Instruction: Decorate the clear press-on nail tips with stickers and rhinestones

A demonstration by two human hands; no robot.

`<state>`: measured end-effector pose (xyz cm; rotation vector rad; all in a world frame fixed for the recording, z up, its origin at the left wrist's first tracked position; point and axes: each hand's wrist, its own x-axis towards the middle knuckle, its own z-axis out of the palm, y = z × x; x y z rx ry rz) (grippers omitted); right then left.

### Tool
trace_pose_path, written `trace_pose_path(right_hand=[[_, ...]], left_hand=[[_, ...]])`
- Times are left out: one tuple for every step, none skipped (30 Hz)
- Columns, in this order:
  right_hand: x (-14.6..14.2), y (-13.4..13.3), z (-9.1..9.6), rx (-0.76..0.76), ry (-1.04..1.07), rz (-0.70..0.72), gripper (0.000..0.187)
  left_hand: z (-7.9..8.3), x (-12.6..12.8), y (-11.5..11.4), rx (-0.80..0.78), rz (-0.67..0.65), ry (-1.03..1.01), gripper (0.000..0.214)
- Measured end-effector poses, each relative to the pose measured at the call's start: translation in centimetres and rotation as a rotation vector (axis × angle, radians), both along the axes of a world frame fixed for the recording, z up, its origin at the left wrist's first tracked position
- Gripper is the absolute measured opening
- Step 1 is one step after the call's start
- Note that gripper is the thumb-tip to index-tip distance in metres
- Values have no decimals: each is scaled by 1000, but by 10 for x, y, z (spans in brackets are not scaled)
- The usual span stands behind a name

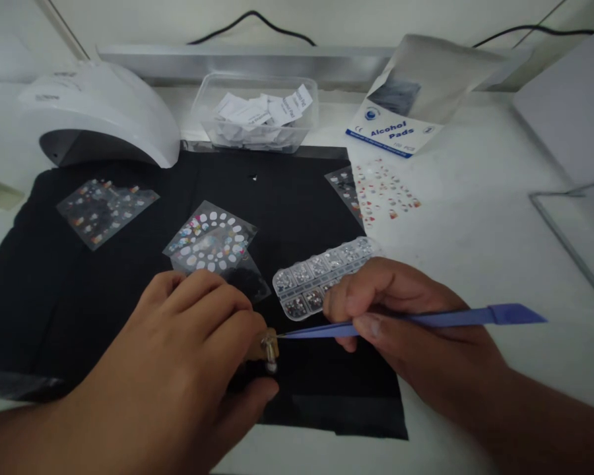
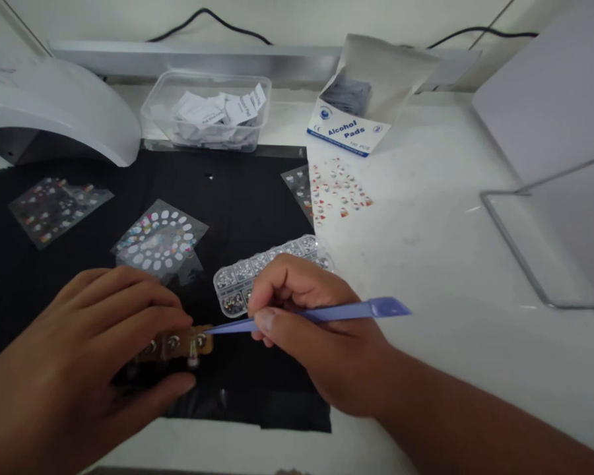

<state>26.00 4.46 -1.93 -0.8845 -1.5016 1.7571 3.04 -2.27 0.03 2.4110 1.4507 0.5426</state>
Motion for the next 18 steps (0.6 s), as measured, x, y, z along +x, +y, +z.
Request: trace_pose_path(right_hand=[[0,0,0,0,-3,0,12],[0,0,1,-1,-4,-1,12],[0,0,1,-3,0,-2,11],[0,0,1,-7,3,-3,11],[0,0,1,-13,3,-3,11],[1,-1,1,-19,2,-4,11],[1,-1,1,-22,-1,-4,10],[1,-1,1,-24,-7,-1,10],[2,-1,0,-26,-13,2,10],[3,-2,0,-25,-19,4,10],[3,-2,0,-24,-20,9,10],[4,-2,0,-23,-21,14,9],[4,-2,0,-23,-21,19,9],[5,-2,0,-20,-17,23,8],[5,-1,-1,-17,-12,28,8],[5,-1,-1,-13,-9,32,8],[5,-1,-1,-9,-6,33,8],[6,-1,-1,-3,-8,34,8]], left_hand=[[0,0,-1,4,3,7,10],[1,-1,-1,13,-1,9,12],[1,-1,-1,15,-4,13,13],[1,-2,-2,20,-5,13,13],[2,-3,-2,22,-3,13,13],[2,-3,-2,25,4,11,13],[2,-4,-2,30,5,12,14],[2,-5,-1,37,2,16,15],[2,-5,-1,41,-4,23,17],[1,-6,-1,45,-8,26,18],[1,-6,-1,47,-13,27,18],[1,-6,-1,47,-13,25,17],[1,-6,-1,43,-9,19,16],[1,-6,-2,38,-6,12,14],[1,-6,-2,38,-11,4,14],[1,-6,-3,37,-16,-1,14],[2,-7,-4,37,-23,-7,15],[2,-7,-5,36,-28,-12,16]])
